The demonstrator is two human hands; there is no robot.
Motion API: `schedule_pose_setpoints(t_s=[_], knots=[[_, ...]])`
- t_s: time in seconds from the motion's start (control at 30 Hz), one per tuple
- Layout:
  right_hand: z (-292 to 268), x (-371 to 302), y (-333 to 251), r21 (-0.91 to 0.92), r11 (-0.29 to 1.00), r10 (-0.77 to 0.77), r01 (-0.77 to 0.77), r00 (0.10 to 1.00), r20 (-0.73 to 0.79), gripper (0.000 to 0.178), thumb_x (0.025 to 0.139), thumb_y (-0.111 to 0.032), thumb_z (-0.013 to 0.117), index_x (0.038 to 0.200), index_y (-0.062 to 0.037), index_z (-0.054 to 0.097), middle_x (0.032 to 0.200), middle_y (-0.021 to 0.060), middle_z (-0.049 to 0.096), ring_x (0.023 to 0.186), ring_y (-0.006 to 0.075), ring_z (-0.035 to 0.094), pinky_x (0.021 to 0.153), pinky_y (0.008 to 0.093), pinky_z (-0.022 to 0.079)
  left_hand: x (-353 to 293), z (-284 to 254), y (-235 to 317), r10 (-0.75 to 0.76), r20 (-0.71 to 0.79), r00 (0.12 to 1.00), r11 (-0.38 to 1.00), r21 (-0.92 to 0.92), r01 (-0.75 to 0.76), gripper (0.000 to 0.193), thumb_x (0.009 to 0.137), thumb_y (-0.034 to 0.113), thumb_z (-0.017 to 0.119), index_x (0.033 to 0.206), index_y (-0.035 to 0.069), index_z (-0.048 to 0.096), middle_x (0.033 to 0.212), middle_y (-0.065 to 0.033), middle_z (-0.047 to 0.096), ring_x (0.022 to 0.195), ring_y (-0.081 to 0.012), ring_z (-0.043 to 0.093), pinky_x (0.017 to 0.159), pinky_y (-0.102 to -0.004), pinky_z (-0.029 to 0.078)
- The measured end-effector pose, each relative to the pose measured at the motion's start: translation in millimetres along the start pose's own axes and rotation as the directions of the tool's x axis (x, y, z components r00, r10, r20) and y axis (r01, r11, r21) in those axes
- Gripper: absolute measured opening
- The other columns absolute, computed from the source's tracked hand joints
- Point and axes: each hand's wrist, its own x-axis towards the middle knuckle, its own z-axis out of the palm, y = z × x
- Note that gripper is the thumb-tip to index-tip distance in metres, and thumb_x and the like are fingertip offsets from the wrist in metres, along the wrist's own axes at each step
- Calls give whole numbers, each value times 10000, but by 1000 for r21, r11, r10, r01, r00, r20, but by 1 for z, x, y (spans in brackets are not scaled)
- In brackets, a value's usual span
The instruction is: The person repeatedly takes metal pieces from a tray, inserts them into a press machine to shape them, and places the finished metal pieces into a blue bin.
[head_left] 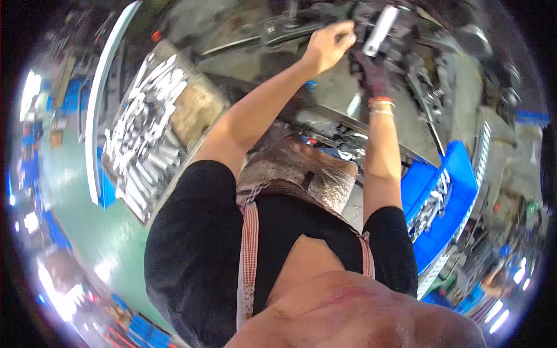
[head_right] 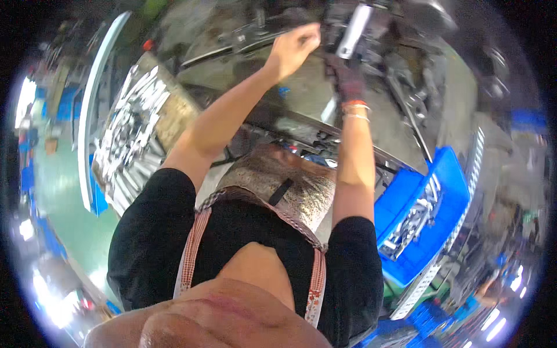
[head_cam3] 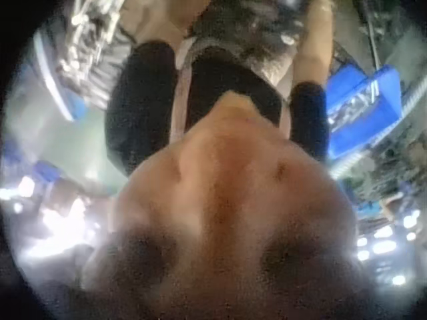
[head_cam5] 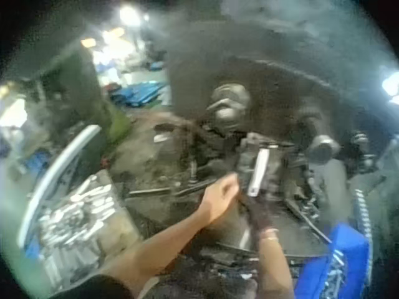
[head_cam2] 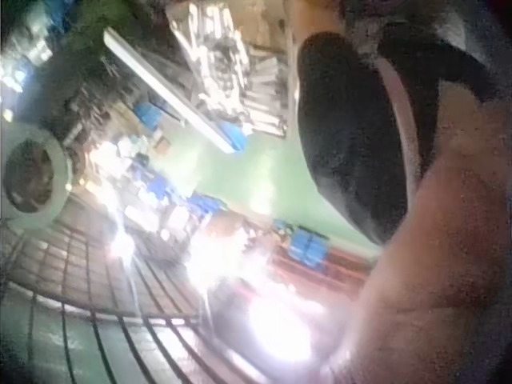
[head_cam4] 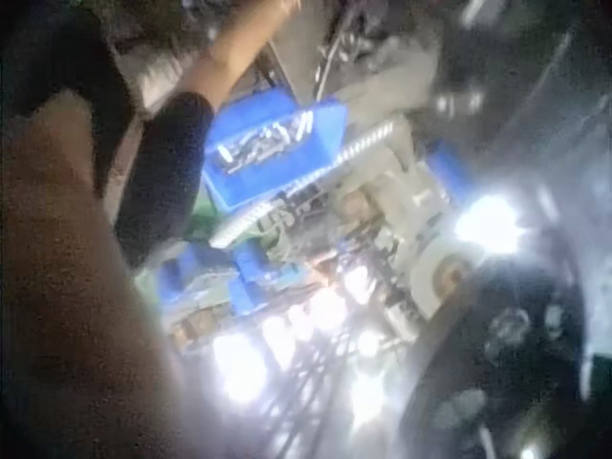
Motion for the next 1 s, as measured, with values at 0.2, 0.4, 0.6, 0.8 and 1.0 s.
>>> schedule_pose_setpoints(t_s=[0.2,0.4,0.6,0.8,1.0], knots=[[-34,-13,21,183,979,-96,87,994,42,174,765,-210,645,877,-82,609,714,-25,571,564,56,478,466,192,343,-138,-206,-6,-714,-290,637,586,251,770,222,820,251,594,906,49,627,774,-51,645,534,-115,567,502,-262,473],[-17,-3,18,238,970,-67,52,996,54,130,777,-124,639,880,-55,603,686,0,571,519,65,481,426,193,354,-316,-383,-114,-832,-421,363,150,458,876,463,709,498,594,808,50,656,624,-87,622,508,-142,597,564,-297,491],[-11,-13,13,254,967,-21,25,1000,-22,140,765,-152,649,854,-53,607,673,14,567,501,80,486,437,191,384,-269,-363,-102,-838,-532,-122,-384,415,825,625,673,618,575,924,49,637,941,-98,636,892,-185,614,722,-308,485],[-18,4,30,229,966,-117,123,992,-37,181,765,-154,650,880,-24,596,728,29,583,561,89,508,485,209,428,-304,-363,-171,-837,-530,137,-252,595,763,597,626,300,730,1081,-32,533,947,-142,621,858,-211,624,685,-301,501],[-18,-23,2,276,961,20,-20,1000,2,233,788,-235,633,956,-75,609,776,-6,582,582,82,494,508,198,394,-247,-317,-75,-882,-393,259,372,-246,895,374,748,158,629,1051,-23,504,719,-45,581,500,-112,524,379,-206,346]])
